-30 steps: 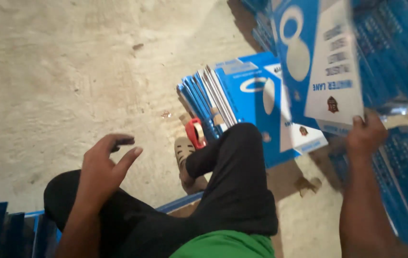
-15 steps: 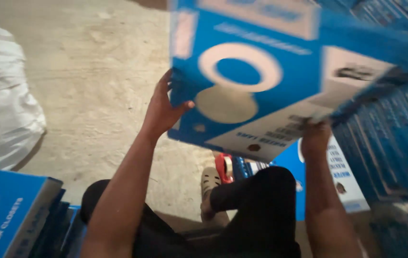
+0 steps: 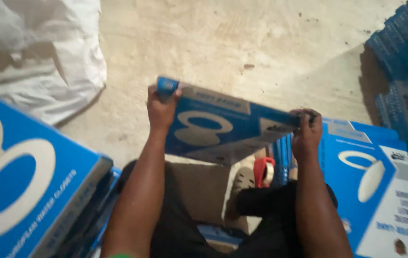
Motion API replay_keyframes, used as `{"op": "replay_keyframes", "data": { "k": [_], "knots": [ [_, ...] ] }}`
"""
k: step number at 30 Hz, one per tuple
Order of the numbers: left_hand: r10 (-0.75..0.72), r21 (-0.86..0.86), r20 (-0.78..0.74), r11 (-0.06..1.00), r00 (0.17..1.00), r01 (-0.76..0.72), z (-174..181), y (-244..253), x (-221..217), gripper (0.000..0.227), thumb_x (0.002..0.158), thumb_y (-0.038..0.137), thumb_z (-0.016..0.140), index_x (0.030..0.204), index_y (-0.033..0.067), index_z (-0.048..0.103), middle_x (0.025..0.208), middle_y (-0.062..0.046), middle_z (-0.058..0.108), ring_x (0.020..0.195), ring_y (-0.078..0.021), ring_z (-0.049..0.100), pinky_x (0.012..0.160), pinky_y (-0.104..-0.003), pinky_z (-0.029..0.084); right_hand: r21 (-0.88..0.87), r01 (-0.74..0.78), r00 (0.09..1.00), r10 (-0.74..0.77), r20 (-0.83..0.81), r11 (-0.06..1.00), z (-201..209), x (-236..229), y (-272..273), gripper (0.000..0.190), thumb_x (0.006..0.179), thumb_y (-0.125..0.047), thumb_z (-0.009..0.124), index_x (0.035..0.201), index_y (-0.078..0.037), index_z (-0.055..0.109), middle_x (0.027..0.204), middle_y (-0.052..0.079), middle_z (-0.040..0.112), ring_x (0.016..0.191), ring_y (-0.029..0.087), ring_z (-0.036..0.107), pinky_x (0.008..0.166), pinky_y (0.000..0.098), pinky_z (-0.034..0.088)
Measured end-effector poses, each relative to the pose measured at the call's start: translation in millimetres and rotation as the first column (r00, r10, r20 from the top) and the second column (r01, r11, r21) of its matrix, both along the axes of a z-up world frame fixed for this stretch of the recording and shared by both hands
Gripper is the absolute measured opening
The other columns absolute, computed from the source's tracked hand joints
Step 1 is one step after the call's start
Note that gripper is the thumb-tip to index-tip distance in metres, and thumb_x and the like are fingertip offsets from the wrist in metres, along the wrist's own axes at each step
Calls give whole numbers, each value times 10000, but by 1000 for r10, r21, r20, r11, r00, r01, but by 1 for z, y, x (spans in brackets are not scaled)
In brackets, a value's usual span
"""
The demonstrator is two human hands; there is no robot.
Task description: The person sits on the floor and repeatedly folds flat cardboard boxes into shape, then uses a handheld tape dispenser to seal the seams. They place each sealed box onto a growing stack beside them.
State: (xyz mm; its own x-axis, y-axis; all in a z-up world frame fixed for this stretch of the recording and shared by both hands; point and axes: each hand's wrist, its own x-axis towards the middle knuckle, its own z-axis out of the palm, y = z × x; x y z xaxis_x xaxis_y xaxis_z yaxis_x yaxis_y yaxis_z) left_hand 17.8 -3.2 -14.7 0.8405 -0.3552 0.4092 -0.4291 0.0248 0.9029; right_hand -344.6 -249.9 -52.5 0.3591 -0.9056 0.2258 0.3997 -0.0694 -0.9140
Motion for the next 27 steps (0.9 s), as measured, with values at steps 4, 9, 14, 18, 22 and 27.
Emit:
{"op": "replay_keyframes", "data": {
  "k": [4,9,14,18,22,27],
  "knots": [
    [77,48,-189,996,979,-69,-5,1,8,554,818,442,891,1089,54,603,998,-96,726,938,-217,697,878,-364,559,-190,50,990,-74,-122,981,40,15,17,50,1104,-54,569,1134,-42,607,1108,86,678,1034,165,634,957,303,517],
    [75,78,-360,996,930,-50,-6,9,6,683,828,539,842,1161,17,557,1087,-148,696,998,-243,663,918,-360,533,-339,77,939,-183,-291,938,75,24,32,43,1096,-37,581,1107,-37,623,1092,60,697,1042,140,650,971,283,525],
    [116,199,-432,979,894,-30,10,8,-1,913,752,638,810,1276,-26,467,1165,-216,688,1086,-304,694,963,-366,530,-752,25,654,-579,-486,659,87,36,48,253,991,-66,690,1241,-51,656,1332,163,613,1247,313,551,1053,432,436],
    [140,288,-425,958,894,-13,14,11,-1,982,753,706,774,1324,-17,436,1205,-246,671,1141,-346,675,985,-389,519,-844,-409,413,-754,-511,347,77,70,86,574,988,-130,736,1525,-87,538,1680,135,412,1586,313,326,1241,639,97],
    [122,300,-442,954,889,18,12,15,1,983,763,715,763,1334,-4,411,1195,-242,670,1127,-338,681,977,-387,524,-724,-435,478,-544,-689,535,65,84,115,837,819,-185,794,1543,-28,404,1684,153,275,1577,361,168,1193,662,53],
    [-71,146,-524,974,849,171,6,29,10,911,760,651,778,1297,19,400,1158,-203,672,1064,-300,699,899,-375,567,-711,-492,512,-494,-703,502,68,74,108,880,812,-206,864,1566,-103,422,1733,115,227,1619,327,110,1237,668,53]
  ]
}}
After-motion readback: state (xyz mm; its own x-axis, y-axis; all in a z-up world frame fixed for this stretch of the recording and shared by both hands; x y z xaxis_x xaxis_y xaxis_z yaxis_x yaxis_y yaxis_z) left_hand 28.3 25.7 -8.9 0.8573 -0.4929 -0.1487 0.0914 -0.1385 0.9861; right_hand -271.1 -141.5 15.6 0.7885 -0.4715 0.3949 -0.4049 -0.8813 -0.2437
